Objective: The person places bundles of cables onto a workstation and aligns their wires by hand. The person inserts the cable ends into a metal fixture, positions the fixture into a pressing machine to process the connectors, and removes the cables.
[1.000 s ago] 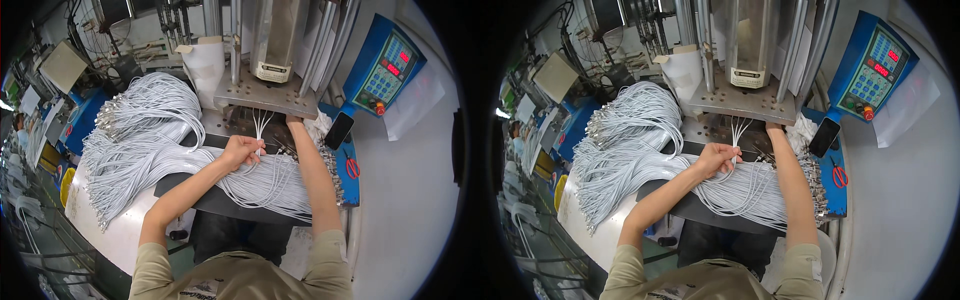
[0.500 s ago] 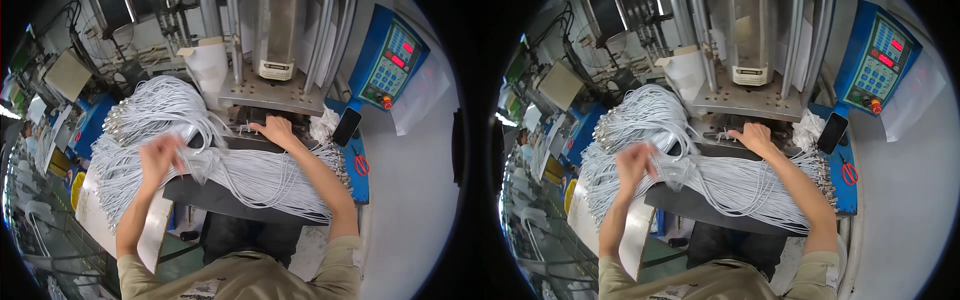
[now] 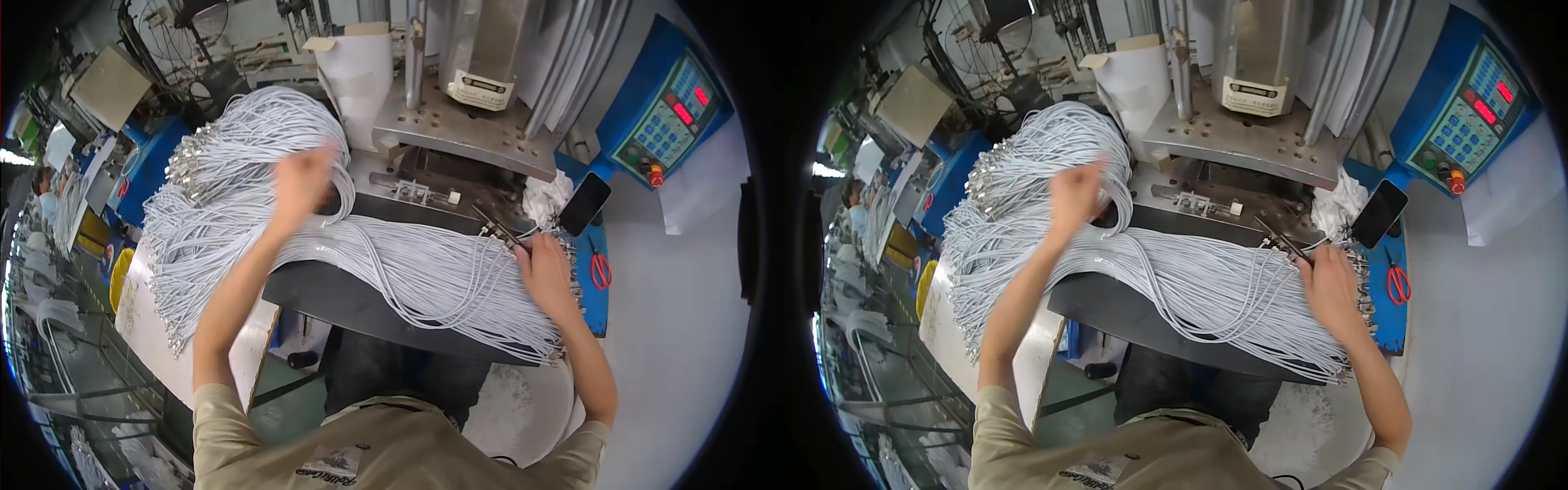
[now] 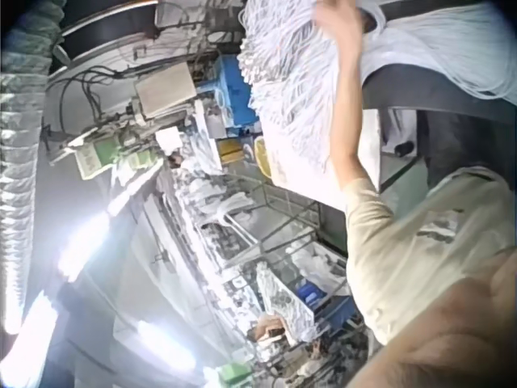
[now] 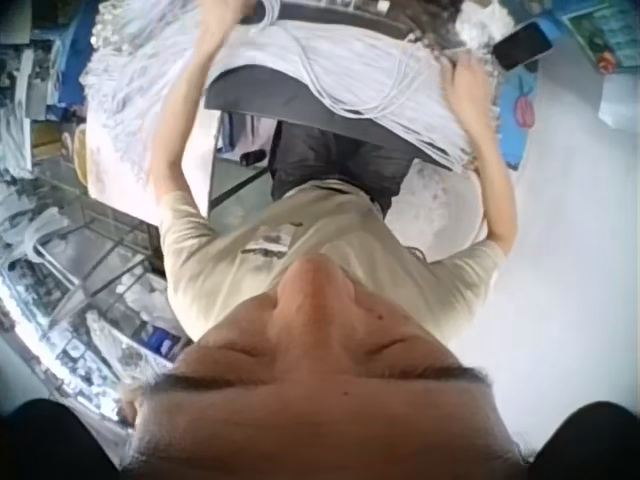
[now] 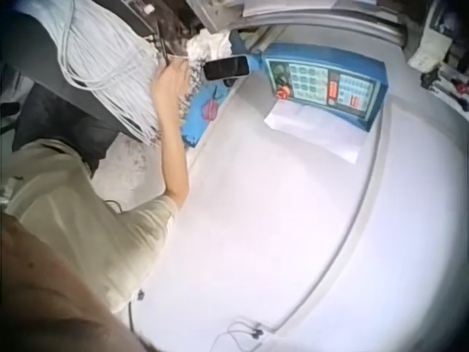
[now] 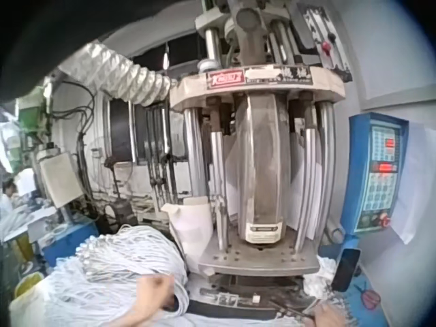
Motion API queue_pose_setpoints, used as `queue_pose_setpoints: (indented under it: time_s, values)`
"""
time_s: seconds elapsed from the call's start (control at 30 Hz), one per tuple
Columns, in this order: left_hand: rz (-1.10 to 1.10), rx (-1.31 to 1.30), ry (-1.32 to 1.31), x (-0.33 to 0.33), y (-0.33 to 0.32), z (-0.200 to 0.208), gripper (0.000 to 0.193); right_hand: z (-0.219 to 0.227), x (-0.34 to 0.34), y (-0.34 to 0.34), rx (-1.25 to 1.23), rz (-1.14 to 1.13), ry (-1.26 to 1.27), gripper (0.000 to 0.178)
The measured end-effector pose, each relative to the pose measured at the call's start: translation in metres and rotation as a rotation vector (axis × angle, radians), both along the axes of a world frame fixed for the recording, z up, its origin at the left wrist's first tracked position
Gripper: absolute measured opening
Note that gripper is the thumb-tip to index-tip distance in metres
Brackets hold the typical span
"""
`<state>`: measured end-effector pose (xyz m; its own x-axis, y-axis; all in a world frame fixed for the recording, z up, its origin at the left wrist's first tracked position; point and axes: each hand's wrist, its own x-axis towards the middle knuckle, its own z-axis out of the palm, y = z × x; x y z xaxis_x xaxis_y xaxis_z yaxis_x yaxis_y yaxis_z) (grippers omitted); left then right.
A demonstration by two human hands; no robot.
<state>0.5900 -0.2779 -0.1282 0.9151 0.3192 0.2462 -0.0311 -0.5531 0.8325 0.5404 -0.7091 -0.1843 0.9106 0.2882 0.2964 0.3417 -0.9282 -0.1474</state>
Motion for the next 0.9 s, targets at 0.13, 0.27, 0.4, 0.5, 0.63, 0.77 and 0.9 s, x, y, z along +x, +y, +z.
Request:
queue_pose_setpoints:
  time_s: [0.13, 0.27, 0.4, 0.5, 0.63, 0.77, 0.9]
  values:
    - [-0.701, 0.214, -0.040, -0.025, -0.153, -0.021, 0.044, -0.015, 0.007, -0.011, 0.068, 0.041, -0.055, 0.026]
    - [-0.814, 0.366, -0.475, -0.058, -0.198, -0.061, 0.033, -0.004, 0.011, -0.015, 0.091, -0.144, 0.131, 0.030]
    - [-0.799, 0.544, -0.612, -0.069, -0.187, -0.076, 0.029, 0.012, 0.052, -0.029, 0.780, -0.137, 0.578, 0.034]
    - [-0.776, 0.611, -0.490, -0.047, -0.166, -0.063, 0.026, 0.000, 0.119, 0.017, 1.126, -0.134, 0.541, 0.028]
    - [-0.689, 0.704, -0.413, 0.023, -0.177, -0.056, 0.024, -0.023, 0.214, 0.029, 0.543, 0.038, -0.123, 0.032]
    - [-0.666, 0.682, -0.269, 0.069, -0.176, -0.068, 0.026, -0.038, 0.235, 0.037, 0.317, 0.130, -0.361, 0.034]
    - [-0.691, 0.520, -0.054, 0.090, -0.174, -0.065, 0.029, -0.033, 0.224, 0.039, 0.156, 0.091, -0.382, 0.033]
